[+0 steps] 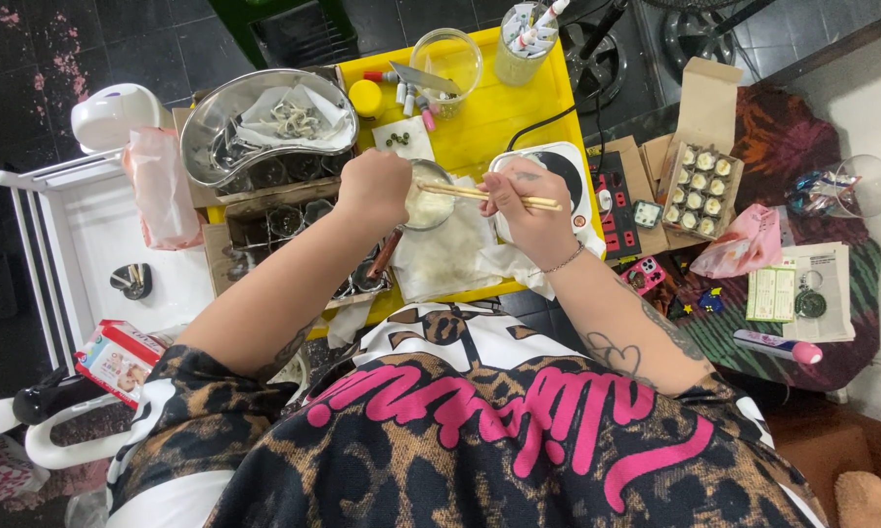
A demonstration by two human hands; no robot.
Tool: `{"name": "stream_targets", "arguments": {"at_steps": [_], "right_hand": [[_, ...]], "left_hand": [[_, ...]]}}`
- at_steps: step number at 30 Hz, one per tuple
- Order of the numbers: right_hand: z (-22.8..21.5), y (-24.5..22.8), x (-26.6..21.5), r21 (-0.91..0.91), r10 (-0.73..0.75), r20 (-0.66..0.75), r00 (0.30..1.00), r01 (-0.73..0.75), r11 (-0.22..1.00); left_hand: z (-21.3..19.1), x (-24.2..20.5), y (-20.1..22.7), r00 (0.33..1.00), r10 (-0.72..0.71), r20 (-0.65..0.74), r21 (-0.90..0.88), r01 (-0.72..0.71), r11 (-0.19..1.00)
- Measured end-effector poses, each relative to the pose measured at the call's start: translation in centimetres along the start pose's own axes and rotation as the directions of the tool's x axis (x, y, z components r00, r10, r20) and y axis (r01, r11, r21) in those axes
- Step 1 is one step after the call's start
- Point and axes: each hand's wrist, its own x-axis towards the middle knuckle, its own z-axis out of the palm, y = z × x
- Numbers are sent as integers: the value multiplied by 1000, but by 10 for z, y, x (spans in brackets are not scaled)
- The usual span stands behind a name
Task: Filling glass jars with melted wax and positioning components using chopsticks in a studio setting.
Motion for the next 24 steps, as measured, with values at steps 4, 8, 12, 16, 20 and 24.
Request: {"name": "stream_targets", "arguments": {"at_steps": [4, 8, 12, 16, 20, 24], "right_hand": [[-3, 6, -6, 18, -14, -23, 1000, 14, 1000], [-4, 10, -8, 19, 5, -48, 999, -4, 1000], [-2, 17, -10, 36, 29, -56, 998, -27, 999], [-2, 13, -11, -10, 47, -72, 996, -48, 999], [-3, 10, -16, -59, -13, -102, 995, 7, 998], [0, 7, -20, 100, 35, -113, 993, -24, 995]], "left_hand": [[-15, -5, 3, 999, -13, 38, 5, 13, 1000], [-16, -4, 1, 999, -2, 34, 29, 1, 1000], [-8, -1, 0, 1000, 21, 18, 79, -23, 997], [8, 5, -2, 998, 43, -53, 70, -39, 997], [8, 5, -4, 994, 64, -90, 122, -52, 991], [-16, -5, 0, 998, 54, -36, 99, -50, 994]]}}
